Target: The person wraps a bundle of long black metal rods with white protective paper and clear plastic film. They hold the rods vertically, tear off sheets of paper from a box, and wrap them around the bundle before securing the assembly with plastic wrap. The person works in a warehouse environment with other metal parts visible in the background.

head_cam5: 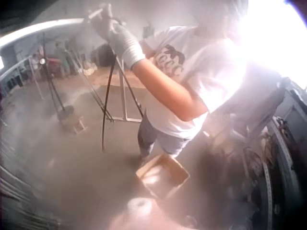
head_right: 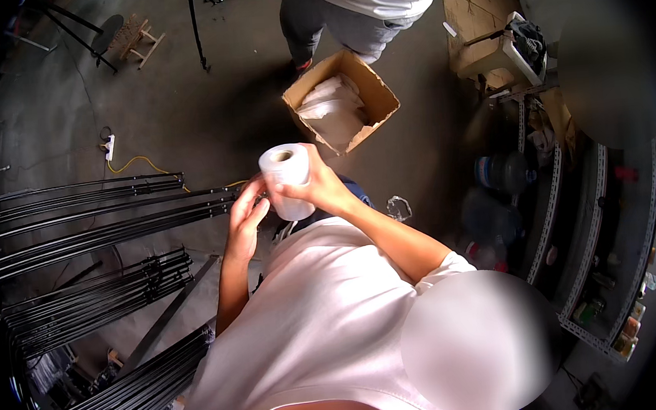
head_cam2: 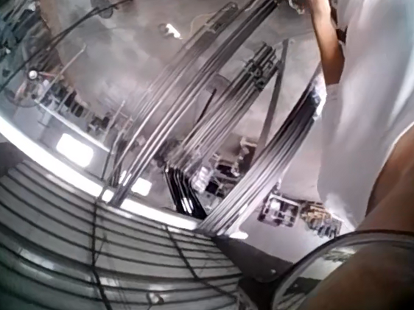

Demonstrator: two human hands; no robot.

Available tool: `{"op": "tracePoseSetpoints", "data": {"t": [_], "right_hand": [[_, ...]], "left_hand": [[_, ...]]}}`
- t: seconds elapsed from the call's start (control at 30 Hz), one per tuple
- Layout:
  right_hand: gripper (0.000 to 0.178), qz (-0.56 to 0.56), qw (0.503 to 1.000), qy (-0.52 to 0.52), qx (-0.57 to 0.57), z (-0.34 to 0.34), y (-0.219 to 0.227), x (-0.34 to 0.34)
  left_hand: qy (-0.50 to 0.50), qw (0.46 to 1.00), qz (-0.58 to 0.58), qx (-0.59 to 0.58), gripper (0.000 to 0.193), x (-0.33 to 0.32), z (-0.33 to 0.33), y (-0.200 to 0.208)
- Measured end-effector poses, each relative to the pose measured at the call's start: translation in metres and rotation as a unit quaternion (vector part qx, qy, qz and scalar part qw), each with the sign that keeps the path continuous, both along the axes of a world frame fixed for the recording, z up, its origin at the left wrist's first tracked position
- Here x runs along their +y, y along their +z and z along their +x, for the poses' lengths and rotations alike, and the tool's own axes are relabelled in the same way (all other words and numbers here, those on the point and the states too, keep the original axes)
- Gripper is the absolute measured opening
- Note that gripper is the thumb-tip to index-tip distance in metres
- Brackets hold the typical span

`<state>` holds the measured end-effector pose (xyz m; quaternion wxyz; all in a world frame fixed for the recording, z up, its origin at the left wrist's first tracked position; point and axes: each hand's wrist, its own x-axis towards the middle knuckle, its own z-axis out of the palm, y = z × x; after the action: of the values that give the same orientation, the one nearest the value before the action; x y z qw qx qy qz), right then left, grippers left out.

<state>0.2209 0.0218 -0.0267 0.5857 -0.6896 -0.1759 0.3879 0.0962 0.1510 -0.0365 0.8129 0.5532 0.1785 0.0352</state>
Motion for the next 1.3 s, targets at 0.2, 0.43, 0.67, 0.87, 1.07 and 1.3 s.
{"op": "tracePoseSetpoints", "data": {"t": [0.2, 0.43, 0.67, 0.87, 1.07, 1.3], "right_hand": [[0.068, 0.025, 0.981, -0.095, 0.166, 0.010, -0.010, -0.052], [0.060, 0.025, 0.977, 0.119, 0.177, 0.064, -0.020, 0.000], [0.045, 0.099, 0.939, 0.269, 0.190, 0.045, -0.035, 0.012], [0.061, 0.240, 0.807, 0.515, -0.160, 0.018, 0.029, 0.070], [0.082, 0.280, 0.760, 0.573, -0.128, -0.060, 0.089, 0.102], [0.074, 0.494, 0.695, 0.521, -0.039, -0.177, 0.217, 0.200]], "left_hand": [[0.036, 0.991, -0.127, -0.016, 0.024, -0.039, 0.030, -0.043], [0.120, 0.973, -0.178, 0.088, 0.067, -0.043, 0.048, -0.045], [0.312, 0.937, -0.156, -0.007, 0.058, -0.075, 0.026, -0.020], [0.470, 0.879, -0.013, -0.083, 0.044, -0.074, -0.017, 0.026], [0.657, 0.743, 0.078, -0.104, 0.056, -0.064, -0.070, 0.089], [0.586, 0.681, 0.374, -0.231, 0.078, -0.010, -0.173, 0.224]]}}
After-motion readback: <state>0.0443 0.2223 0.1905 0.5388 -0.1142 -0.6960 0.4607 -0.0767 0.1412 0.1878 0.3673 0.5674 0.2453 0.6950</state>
